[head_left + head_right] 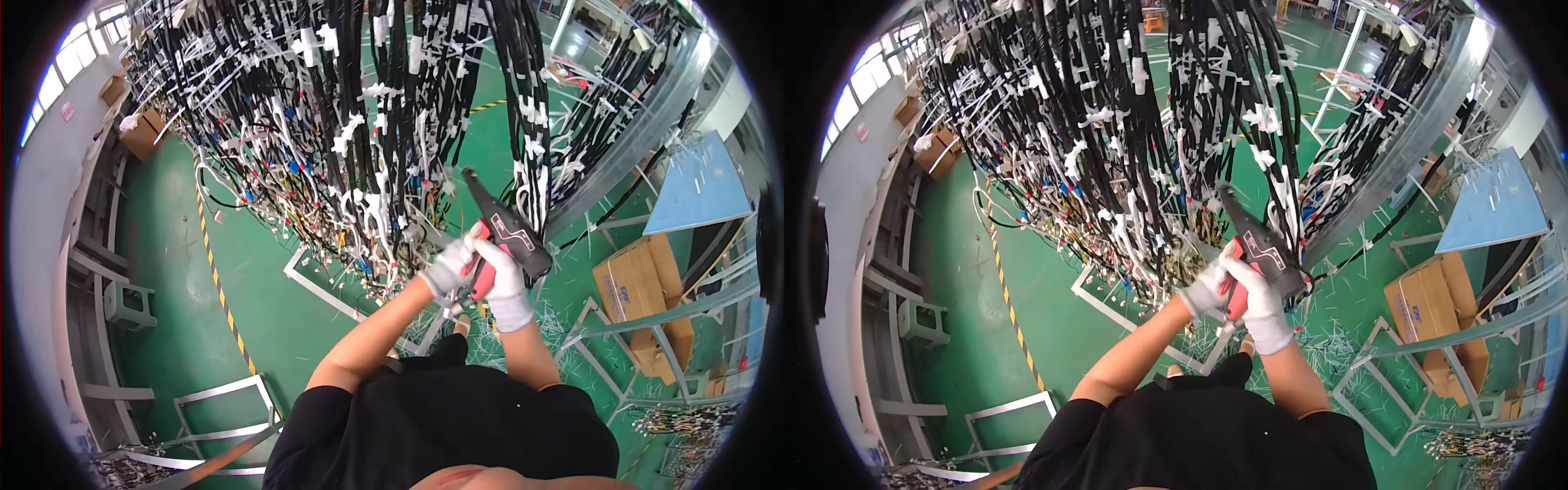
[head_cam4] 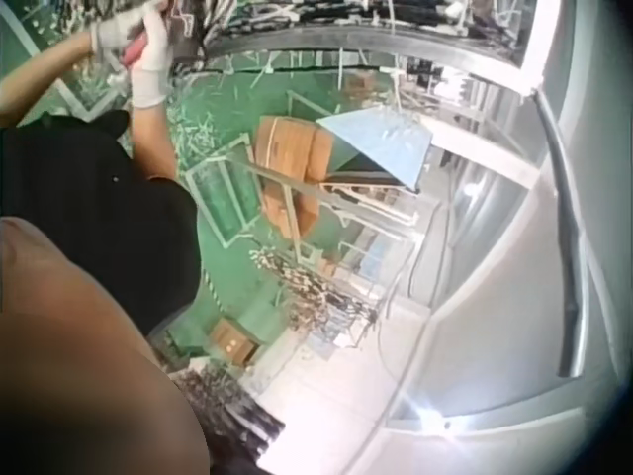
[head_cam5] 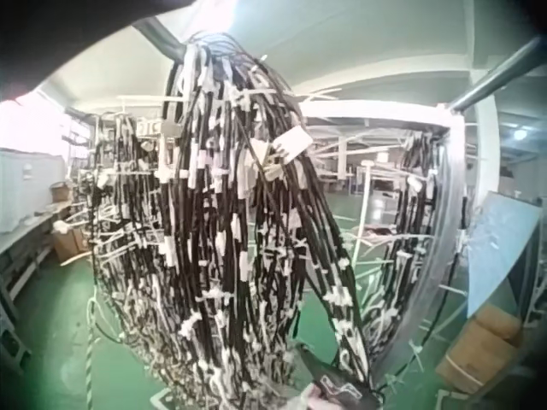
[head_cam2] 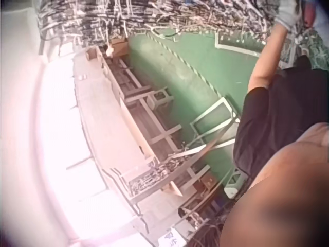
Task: Use a cable tie gun to secure bundles of wires in a factory environment.
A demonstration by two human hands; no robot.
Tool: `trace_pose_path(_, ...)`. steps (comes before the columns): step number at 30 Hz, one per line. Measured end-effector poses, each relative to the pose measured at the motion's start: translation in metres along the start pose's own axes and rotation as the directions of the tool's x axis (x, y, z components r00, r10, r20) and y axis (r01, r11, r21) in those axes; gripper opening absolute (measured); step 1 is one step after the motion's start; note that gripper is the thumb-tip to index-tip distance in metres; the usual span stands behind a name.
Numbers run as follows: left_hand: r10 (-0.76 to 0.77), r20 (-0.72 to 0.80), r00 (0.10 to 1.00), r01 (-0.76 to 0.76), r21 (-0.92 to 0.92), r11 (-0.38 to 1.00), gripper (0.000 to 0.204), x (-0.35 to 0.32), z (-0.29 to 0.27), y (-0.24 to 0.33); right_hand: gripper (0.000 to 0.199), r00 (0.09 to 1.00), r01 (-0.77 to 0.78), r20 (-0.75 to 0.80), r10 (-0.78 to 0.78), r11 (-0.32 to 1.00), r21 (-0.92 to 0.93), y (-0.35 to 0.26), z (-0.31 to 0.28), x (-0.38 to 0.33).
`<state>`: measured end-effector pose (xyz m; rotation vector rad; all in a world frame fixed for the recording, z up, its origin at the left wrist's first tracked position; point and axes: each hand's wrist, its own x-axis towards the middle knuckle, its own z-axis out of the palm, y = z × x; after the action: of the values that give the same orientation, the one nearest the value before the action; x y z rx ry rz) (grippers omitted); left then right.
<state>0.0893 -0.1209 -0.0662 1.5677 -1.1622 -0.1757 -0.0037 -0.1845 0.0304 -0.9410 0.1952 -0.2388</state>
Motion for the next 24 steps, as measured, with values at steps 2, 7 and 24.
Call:
trace_pose_path(2, -0.288, 0.093, 0.953, 0.292, -0.032, 0.956, 0.029, -0.001, -0.043, 0.026, 0.011, 0.978, 0.171, -0.093, -0.189, 0.970, -0.172, 0.003, -0.011, 0.011)
trace_pose_path(7, -0.258, -0.253, 0.932, 0.205, -0.218, 0.954, 0.034, -0.056, -0.105, 0.028, 0.013, 0.980, 0.145, -0.142, -0.137, 0.989, 0.043, -0.013, -0.025, 0.018)
trace_pose_path(24, -0.117, -0.680, 0.724, 0.234, 0.082, 0.969, 0.042, 0.043, -0.110, 0.019, 0.014, 0.999, 0.039, -0.017, -0.042, 0.992, -0.120, 0.010, -0.027, 0.032)
